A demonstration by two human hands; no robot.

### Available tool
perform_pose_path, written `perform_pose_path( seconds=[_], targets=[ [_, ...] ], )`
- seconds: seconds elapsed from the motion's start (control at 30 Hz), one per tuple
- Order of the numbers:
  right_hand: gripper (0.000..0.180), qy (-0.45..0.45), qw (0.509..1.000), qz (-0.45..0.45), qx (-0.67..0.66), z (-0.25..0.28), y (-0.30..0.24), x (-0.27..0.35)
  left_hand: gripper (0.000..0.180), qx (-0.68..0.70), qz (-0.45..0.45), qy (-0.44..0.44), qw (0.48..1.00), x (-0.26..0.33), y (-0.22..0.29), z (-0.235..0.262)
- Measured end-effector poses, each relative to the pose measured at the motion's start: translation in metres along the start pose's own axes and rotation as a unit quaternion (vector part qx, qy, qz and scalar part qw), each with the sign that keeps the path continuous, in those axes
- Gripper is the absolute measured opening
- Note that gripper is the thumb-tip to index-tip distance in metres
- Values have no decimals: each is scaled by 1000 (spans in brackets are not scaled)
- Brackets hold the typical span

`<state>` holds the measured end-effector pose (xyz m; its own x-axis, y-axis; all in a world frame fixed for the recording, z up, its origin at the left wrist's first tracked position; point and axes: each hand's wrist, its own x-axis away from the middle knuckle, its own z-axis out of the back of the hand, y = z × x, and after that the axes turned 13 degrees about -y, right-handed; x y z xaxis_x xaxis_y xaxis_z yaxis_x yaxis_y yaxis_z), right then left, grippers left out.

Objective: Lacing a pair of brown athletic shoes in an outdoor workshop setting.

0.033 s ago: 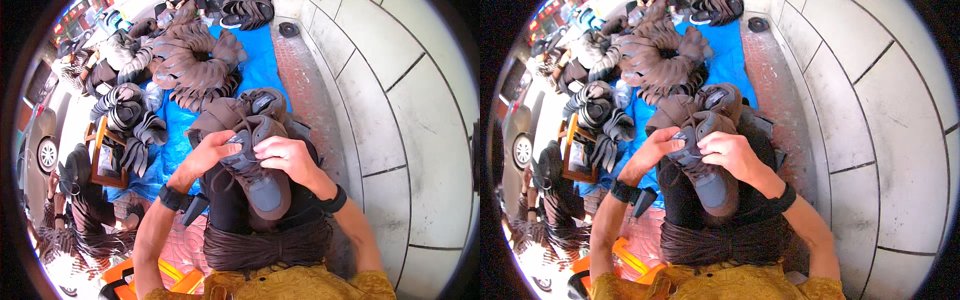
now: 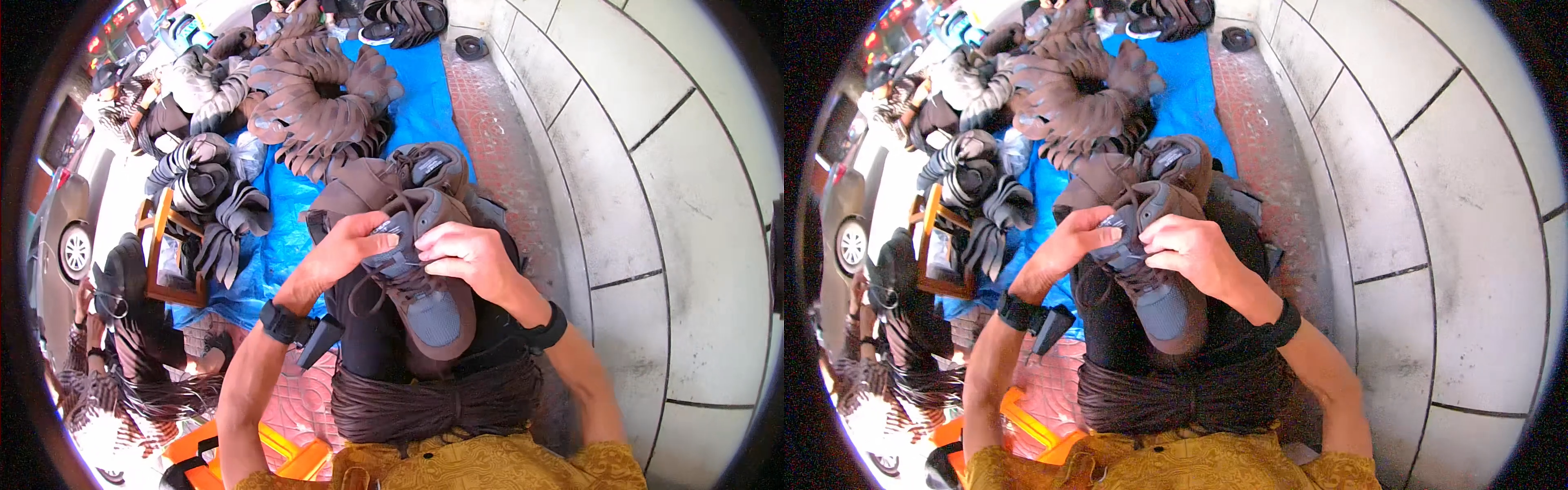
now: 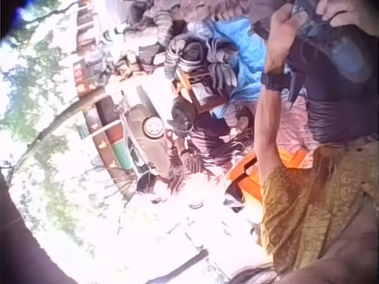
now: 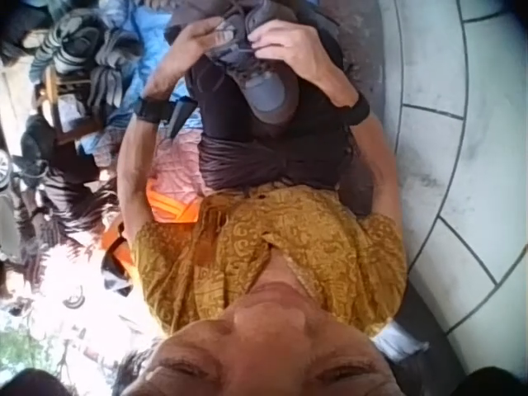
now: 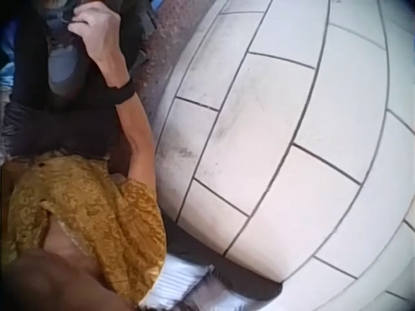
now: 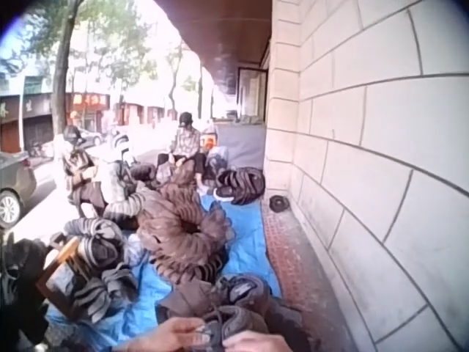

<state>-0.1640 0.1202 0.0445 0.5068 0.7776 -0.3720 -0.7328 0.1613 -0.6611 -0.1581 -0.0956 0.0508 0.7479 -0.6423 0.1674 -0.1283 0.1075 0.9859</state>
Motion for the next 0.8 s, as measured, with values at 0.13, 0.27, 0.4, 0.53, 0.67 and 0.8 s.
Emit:
perform_pose_path(
  seconds=[0.13,0.27,0.4,0.53,0.67,0.8],
  targets=[
    [8,-7,969,-187,-162,4,-31,-10,19,52,12,-18,998,1,4,4],
    [11,42,991,-63,112,-9,-20,-12,18,64,-20,-43,997,-3,-3,4],
    [13,58,986,-82,132,-15,-22,-11,18,88,-34,-62,994,5,-6,9],
    [14,58,975,-38,212,-12,-27,-16,17,76,-27,-45,996,3,-3,5],
    [13,50,972,-22,229,-15,-23,-18,17,69,-26,-24,997,3,-5,2],
    [12,39,962,-16,268,-13,-20,-14,17,77,-15,-3,997,2,-2,-3]
  ],
)
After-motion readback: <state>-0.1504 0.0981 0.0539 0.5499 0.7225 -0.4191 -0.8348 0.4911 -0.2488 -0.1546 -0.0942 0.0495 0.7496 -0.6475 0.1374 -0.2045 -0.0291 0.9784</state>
